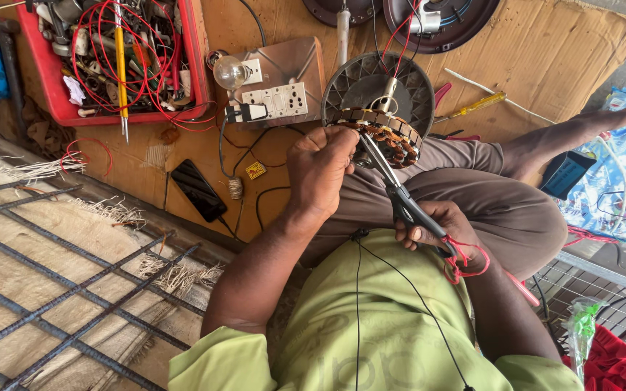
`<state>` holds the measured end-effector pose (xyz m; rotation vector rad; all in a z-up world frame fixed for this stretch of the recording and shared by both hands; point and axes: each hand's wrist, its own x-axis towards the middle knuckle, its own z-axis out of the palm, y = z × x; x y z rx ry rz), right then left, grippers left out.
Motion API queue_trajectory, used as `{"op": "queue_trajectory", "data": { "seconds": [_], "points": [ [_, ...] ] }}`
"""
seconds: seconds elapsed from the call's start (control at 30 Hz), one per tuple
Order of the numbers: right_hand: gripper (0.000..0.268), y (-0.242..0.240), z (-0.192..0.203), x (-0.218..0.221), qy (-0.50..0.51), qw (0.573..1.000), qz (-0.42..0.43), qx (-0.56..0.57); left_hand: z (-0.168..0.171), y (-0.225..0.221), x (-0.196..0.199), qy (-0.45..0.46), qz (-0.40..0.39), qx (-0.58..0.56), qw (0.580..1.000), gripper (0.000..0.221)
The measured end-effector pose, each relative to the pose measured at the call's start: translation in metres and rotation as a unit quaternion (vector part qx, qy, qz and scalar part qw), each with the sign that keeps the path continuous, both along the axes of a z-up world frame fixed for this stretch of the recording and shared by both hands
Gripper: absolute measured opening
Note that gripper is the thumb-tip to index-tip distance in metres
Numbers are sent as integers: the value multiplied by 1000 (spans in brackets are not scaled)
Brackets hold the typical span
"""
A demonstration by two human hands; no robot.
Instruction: The person sits on the floor and repairs an electrical motor stator. They use pliers and a screwdriver to strip, cut, and arrange copper wires within the stator slots. The person also uses a soldering iron to connect wires and a multimeter to test the electrical connections.
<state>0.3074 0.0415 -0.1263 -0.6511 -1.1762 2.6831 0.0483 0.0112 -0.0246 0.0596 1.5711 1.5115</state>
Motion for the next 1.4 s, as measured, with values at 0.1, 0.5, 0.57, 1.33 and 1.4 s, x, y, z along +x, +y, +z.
{"op": "queue_trajectory", "data": {
  "seconds": [0.1,0.5,0.57,1.33,1.4],
  "points": [
    [36,2,-10,-2,12,1000,6,-6,-2,-2,3,54,-14,44,997,8],
    [37,9,-32,-4,47,997,31,-49,-2,-4,-8,145,-80,21,986,6],
    [37,11,-33,-3,50,997,32,-53,0,-4,-9,150,-91,28,984,6],
    [30,42,-29,-21,69,994,71,-35,24,4,-5,444,-191,74,872,14],
    [33,38,-33,-21,66,994,74,-55,25,4,-5,442,-193,77,872,15]
  ]
}}
